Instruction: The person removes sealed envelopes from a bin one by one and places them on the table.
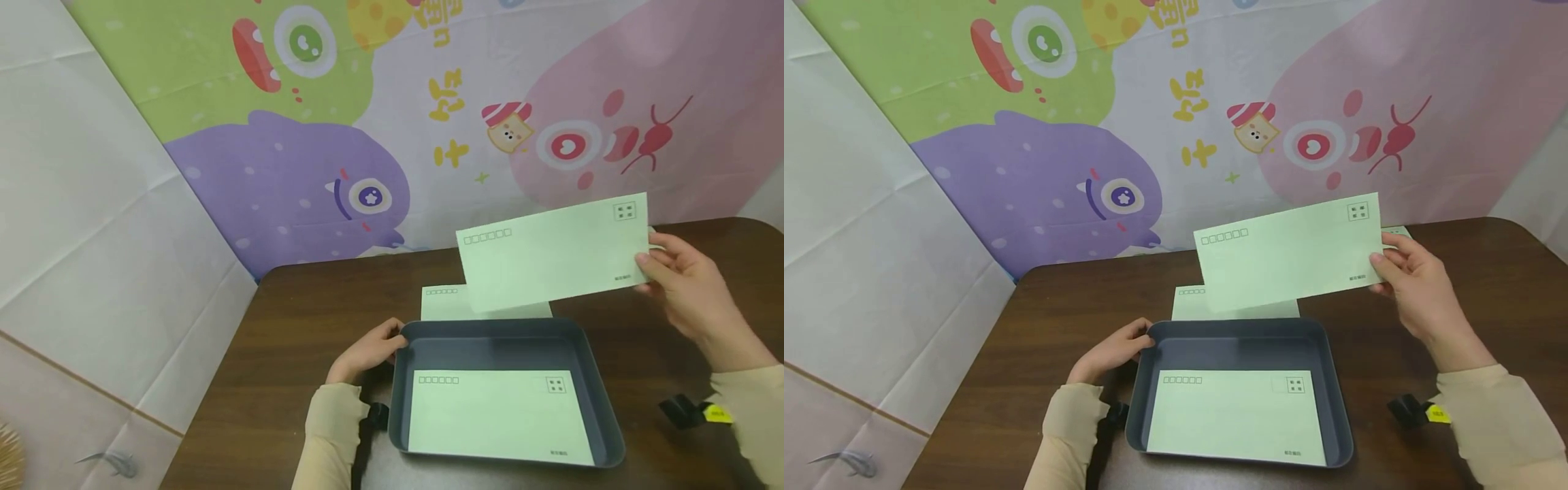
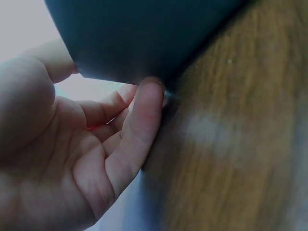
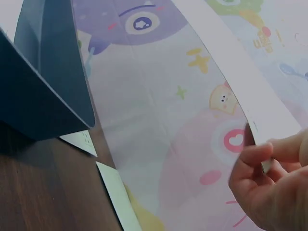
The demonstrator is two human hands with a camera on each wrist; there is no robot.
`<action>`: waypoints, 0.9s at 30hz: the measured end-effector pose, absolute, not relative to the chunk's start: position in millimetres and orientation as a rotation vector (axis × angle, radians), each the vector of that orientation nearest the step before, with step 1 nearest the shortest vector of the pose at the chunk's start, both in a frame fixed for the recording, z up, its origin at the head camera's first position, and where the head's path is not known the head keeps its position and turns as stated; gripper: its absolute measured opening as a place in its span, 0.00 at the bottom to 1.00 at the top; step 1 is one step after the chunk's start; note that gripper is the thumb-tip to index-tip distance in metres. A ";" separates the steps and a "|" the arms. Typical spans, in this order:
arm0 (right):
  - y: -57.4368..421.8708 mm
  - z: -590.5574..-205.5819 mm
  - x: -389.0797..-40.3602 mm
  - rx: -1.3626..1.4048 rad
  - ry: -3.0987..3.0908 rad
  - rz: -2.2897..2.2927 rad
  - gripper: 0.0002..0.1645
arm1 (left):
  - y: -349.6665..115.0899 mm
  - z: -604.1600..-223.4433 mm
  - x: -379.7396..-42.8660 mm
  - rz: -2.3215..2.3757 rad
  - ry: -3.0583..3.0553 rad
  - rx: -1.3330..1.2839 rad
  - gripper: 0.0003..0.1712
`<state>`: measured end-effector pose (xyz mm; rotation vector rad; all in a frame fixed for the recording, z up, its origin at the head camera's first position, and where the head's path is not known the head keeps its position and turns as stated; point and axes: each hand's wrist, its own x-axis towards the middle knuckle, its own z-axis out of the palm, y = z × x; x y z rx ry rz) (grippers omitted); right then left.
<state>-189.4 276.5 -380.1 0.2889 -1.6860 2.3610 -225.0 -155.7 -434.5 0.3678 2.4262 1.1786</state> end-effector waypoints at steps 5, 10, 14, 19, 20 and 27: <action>316.2 -421.6 -221.1 0.170 -1.557 2.282 0.16 | -156.0 -434.5 -225.4 1.185 2.421 0.371 0.11; 362.2 -467.9 -253.2 -0.011 -1.557 2.195 0.23 | -156.5 -434.9 -225.6 1.198 2.413 0.375 0.12; 379.1 -482.3 -260.3 -0.163 -1.546 2.198 0.24 | -157.1 -437.2 -225.3 1.197 2.406 0.382 0.11; 390.5 -492.9 -257.5 -0.290 -1.623 2.126 0.29 | -157.0 -439.9 -224.5 1.192 2.407 0.379 0.12; 391.0 -492.6 -255.3 -0.327 -1.662 2.098 0.30 | -156.9 -440.4 -224.5 1.192 2.407 0.378 0.12; 366.1 -449.6 -220.4 -0.527 -1.886 1.989 0.31 | -156.8 -441.6 -223.7 1.185 2.412 0.376 0.12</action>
